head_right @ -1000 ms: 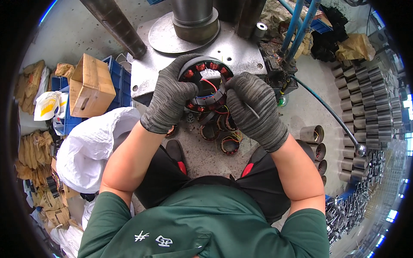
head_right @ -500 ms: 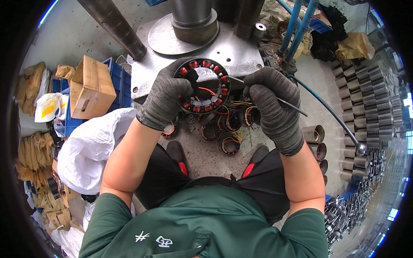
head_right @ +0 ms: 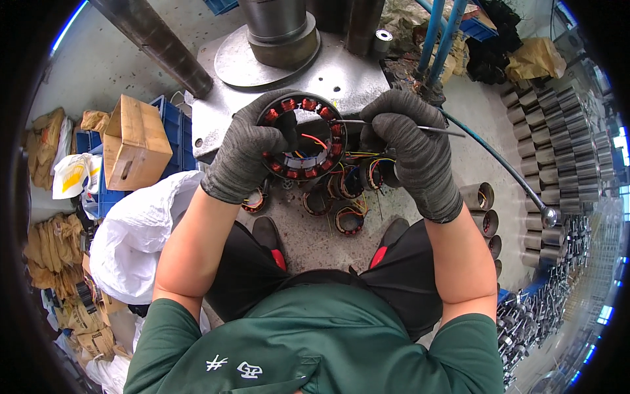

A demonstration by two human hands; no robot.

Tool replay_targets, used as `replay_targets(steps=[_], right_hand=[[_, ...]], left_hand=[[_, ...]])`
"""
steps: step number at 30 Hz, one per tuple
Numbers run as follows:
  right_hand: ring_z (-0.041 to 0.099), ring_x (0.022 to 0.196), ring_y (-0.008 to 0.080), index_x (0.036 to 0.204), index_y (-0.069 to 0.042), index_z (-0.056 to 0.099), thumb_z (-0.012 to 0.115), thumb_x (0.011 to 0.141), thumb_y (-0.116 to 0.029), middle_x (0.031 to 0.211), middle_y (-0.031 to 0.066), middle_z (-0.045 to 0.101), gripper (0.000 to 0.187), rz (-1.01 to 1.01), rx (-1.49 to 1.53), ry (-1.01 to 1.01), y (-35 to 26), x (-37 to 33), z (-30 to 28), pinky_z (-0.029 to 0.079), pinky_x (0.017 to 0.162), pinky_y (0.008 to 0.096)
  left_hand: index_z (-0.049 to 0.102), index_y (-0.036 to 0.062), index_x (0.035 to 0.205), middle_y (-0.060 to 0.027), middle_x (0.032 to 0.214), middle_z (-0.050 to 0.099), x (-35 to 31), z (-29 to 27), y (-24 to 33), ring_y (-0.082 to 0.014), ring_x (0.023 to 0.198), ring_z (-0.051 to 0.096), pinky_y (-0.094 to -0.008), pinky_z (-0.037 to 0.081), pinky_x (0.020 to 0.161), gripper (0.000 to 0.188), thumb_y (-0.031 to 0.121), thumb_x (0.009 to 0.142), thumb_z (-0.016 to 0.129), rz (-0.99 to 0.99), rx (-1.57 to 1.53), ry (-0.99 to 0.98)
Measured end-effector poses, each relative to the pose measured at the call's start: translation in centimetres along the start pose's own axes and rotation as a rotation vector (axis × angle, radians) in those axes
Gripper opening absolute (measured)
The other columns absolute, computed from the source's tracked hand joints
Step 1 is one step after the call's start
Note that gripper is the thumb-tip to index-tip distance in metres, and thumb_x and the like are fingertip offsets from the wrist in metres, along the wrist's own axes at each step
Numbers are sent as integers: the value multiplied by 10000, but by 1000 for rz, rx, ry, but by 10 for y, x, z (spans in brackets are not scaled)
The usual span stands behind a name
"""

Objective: The person organizes wires on a stator, places a metal sleeve into a hydraulic press, and uses the press to fit the stator into the sleeve.

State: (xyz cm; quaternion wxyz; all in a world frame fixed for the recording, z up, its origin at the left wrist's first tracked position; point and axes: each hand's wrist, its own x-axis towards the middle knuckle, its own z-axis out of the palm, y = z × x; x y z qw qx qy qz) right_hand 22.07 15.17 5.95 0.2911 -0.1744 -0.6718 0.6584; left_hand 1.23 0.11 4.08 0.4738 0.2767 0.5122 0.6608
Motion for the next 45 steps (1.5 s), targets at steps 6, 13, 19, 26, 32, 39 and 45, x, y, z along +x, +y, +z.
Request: replay_targets(steps=[6,13,19,26,32,39,45], right_hand=[[681,705,166,1001,27,711,630,908,-183,774,94,702,244,62,78,4,-1,1,-1,556,673,301],[688,710,182,995,31,709,627,893,-168,774,110,704,239,8,38,-4,-2,1,-2,557,671,305],[705,692,223,1034,31,695,621,882,-149,770,127,701,247,97,184,-2,-1,2,-5,574,659,334],[712,686,236,1066,30,682,621,908,-154,795,133,710,250,211,377,-22,3,8,-10,597,662,354],[702,731,199,1016,19,698,610,953,-111,812,97,709,168,103,123,16,5,2,6,594,702,334],[691,755,244,969,4,679,632,927,-82,818,115,689,107,-336,-504,-66,20,-3,29,558,703,366],[670,775,375,957,-4,659,664,849,-52,847,184,669,118,-611,-821,-127,25,3,33,556,707,443]], left_hand=[[609,-59,1317,-157,1079,711,0,-4,-2,-210,912,714,-317,641,818,691,-75,631,534,-20,30,-1],[616,-49,1315,-150,1030,710,-2,-5,-2,-207,868,708,-302,647,738,681,-77,637,550,-2,44,5],[622,-52,1311,-112,958,681,-7,0,6,-168,779,646,-273,583,669,677,-37,638,556,-45,52,26],[625,-46,1313,-45,861,632,-6,-1,0,-111,686,561,-233,502,654,696,42,627,557,5,46,59],[629,-45,1308,-93,982,696,-6,1,-2,-150,813,664,-282,587,773,686,12,629,556,16,112,74],[631,-40,1313,-122,1086,722,1,-4,-13,-181,938,702,-326,613,885,712,-28,605,554,30,121,131],[636,-48,1303,-122,1111,723,5,-5,-18,-183,969,699,-330,608,908,722,-12,587,550,74,244,86]])
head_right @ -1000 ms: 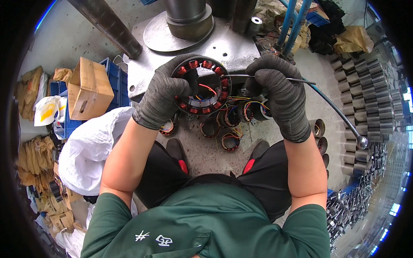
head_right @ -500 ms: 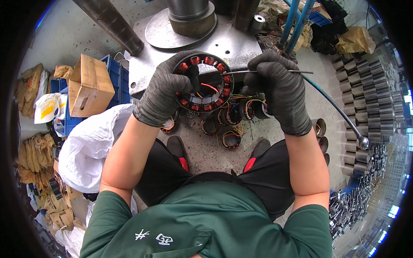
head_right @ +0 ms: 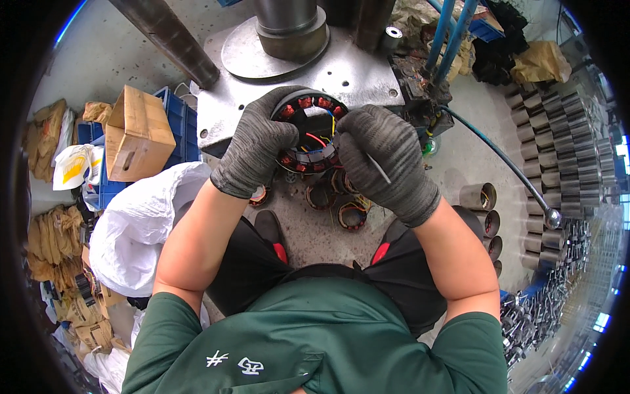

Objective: The person organizes wires on a stator, places a metal sleeve into a hydraulic press, and uses the press to fit the stator into the sleeve.

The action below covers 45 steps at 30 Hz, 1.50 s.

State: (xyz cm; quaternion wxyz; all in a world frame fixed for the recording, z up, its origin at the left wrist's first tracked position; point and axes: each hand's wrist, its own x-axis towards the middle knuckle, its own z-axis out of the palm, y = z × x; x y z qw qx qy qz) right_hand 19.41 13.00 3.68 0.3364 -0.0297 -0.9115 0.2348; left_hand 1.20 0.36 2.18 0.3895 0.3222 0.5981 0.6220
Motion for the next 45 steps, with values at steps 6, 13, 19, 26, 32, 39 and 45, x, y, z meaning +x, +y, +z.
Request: replay_targets(steps=[6,13,19,26,32,39,45], right_hand=[[630,737,100,1076,-11,691,651,992,-172,877,47,696,186,324,791,305,-7,-10,-22,520,705,239],[686,877,167,1261,-2,657,766,936,-281,1053,97,735,442,508,539,48,17,-2,-15,564,811,326],[714,910,177,1207,41,686,835,824,-334,977,137,760,556,684,532,-222,7,3,-13,576,839,343],[681,827,137,1126,57,673,818,825,-273,919,91,727,470,771,755,-6,5,-1,-4,568,775,303],[675,863,119,1111,14,651,842,845,-231,984,64,717,409,787,964,220,-5,1,12,565,782,284],[669,995,139,1215,-4,650,835,874,-236,1089,77,726,452,760,869,-35,-7,-4,13,552,889,315],[670,1035,178,1250,9,673,628,984,-221,1145,91,714,354,688,760,121,-1,-4,-12,514,931,326]], left_hand=[[612,-52,1309,-155,1112,714,-3,-6,8,-215,973,705,-334,617,875,633,-65,677,588,-54,-128,-50],[590,-28,1386,-118,1142,716,-7,-3,19,-191,969,705,-306,604,888,826,43,563,565,-57,-116,-153],[512,16,1470,-133,1220,680,-6,0,9,-198,1091,668,-341,567,981,853,43,646,728,53,-55,-130],[397,28,1519,-175,1363,550,-5,4,8,-244,1191,613,-369,561,999,821,135,823,819,154,-126,17],[382,28,1497,-128,1293,613,-12,27,-16,-222,1162,628,-366,539,1011,753,38,843,756,103,-556,-20],[555,-25,1330,-182,1144,685,-7,21,-17,-303,1030,711,-435,622,953,619,-67,712,554,77,-652,232],[549,-29,1347,-144,1091,693,-6,1,-6,-201,858,705,-313,631,745,623,-81,728,506,71,-494,261]])
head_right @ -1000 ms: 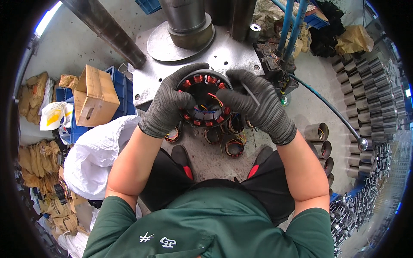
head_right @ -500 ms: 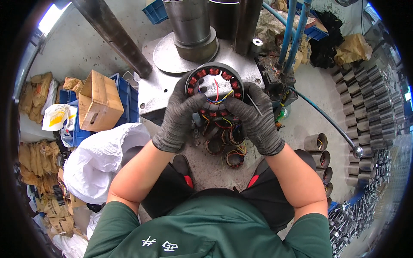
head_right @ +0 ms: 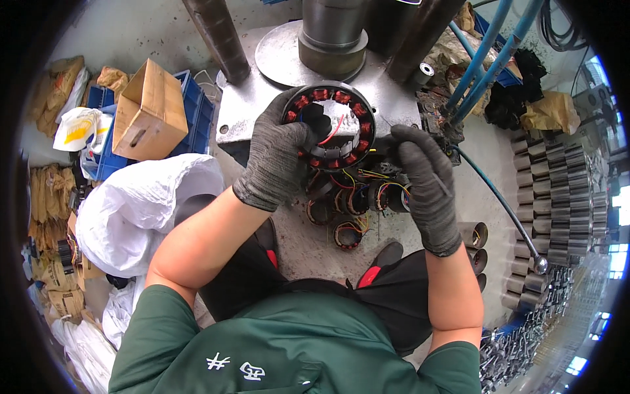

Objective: The person organizes wires on a stator, places a metal sleeve into a hydraulic press, and uses the press to fit the stator into the sleeve.

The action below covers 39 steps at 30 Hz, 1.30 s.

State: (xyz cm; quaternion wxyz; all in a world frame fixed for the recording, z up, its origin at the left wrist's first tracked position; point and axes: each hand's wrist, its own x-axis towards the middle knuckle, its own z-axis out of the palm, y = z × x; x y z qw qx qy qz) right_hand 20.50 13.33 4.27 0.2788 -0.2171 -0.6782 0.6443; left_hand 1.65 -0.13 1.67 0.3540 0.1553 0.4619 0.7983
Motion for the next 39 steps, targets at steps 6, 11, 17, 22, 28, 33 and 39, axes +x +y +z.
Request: replay_targets(steps=[6,11,17,22,28,33,39], right_hand=[[648,982,241,1202,68,674,602,949,-222,1076,152,688,392,-263,34,0,-10,-9,-17,472,935,360],[646,916,238,1146,78,688,639,899,-222,1034,147,681,391,-260,47,-59,-12,-15,-11,483,869,357],[679,911,166,1118,7,711,667,940,-159,981,87,723,247,-254,-6,-61,-11,-15,-7,543,854,328],[664,896,150,1101,-1,717,660,945,-142,960,63,711,218,-248,-58,-32,-9,-16,-3,537,838,321],[652,834,163,1016,-4,693,630,925,-61,927,63,692,124,-327,-362,-75,-11,-13,7,526,738,333],[658,814,345,1015,-17,683,632,852,8,901,160,654,172,-585,-752,-151,-12,-9,20,538,737,420],[646,815,373,1007,-20,679,651,825,-3,898,177,656,185,-725,-934,-177,-13,-8,29,533,715,453]], left_hand=[[593,-31,1314,-109,981,681,3,-2,5,-163,710,655,-274,587,590,586,-57,731,535,-55,17,24],[609,-56,1257,-95,1017,653,2,-2,8,-220,852,657,-332,604,786,571,-71,695,509,-84,66,26],[616,-46,1265,-60,896,636,-4,4,12,-161,749,614,-294,587,669,579,-17,693,531,-71,121,16],[604,-44,1294,-77,928,636,-3,6,9,-169,748,623,-275,594,682,621,-38,677,532,-82,104,24],[580,-57,1333,-97,1010,666,-4,7,11,-171,823,648,-278,603,710,657,-47,676,545,15,159,12],[575,-68,1339,-131,1106,691,-1,3,6,-188,924,674,-314,603,816,664,-45,676,562,54,289,21],[600,-61,1285,-159,1108,706,2,2,2,-219,975,702,-326,599,891,561,-68,725,598,21,285,24]])
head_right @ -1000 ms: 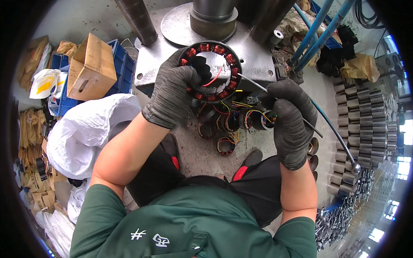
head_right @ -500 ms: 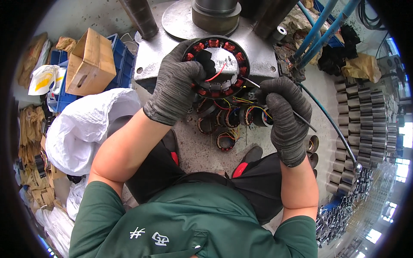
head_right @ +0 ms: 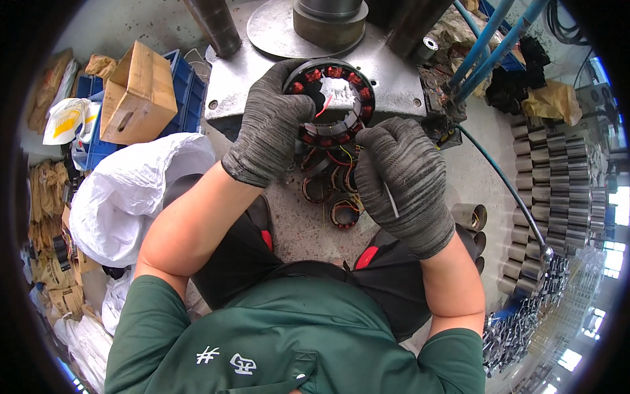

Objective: The person organizes wires on a stator, places a metal sleeve into a hydraulic press, and uses the press to fit the stator into the sleeve.

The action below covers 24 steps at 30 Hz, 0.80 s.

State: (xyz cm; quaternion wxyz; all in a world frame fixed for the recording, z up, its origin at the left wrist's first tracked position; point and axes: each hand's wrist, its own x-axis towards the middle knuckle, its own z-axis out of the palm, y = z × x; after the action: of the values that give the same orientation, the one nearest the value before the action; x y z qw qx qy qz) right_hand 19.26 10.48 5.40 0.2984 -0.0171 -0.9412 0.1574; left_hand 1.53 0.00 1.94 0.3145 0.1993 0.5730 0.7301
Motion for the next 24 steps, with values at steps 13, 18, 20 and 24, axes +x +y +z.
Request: replay_targets(steps=[13,18,20,24], right_hand=[[657,815,156,976,-1,701,630,882,-88,856,76,686,147,464,649,64,20,-12,-19,530,753,319],[650,749,220,942,-13,690,640,837,-60,808,97,649,125,301,478,61,20,-12,-24,519,694,354],[642,723,256,931,-19,688,647,819,-56,793,105,632,125,109,336,71,21,-11,-24,515,676,373],[621,716,254,940,-16,686,652,822,-80,798,99,625,139,105,445,86,23,-12,-29,504,671,371]], left_hand=[[612,-37,1289,-122,976,697,6,-7,-4,-177,731,666,-272,575,536,585,-73,705,586,-161,-155,-65],[581,-62,1316,-118,1007,663,2,-2,2,-215,808,665,-300,600,613,677,-64,641,534,-137,-119,-81],[569,-59,1349,-133,1071,679,2,-2,2,-212,890,673,-307,607,755,704,-68,645,546,-68,-73,-60],[552,-58,1372,-140,1145,687,3,-6,4,-209,982,678,-310,585,890,685,-90,688,561,-18,-43,-14]])
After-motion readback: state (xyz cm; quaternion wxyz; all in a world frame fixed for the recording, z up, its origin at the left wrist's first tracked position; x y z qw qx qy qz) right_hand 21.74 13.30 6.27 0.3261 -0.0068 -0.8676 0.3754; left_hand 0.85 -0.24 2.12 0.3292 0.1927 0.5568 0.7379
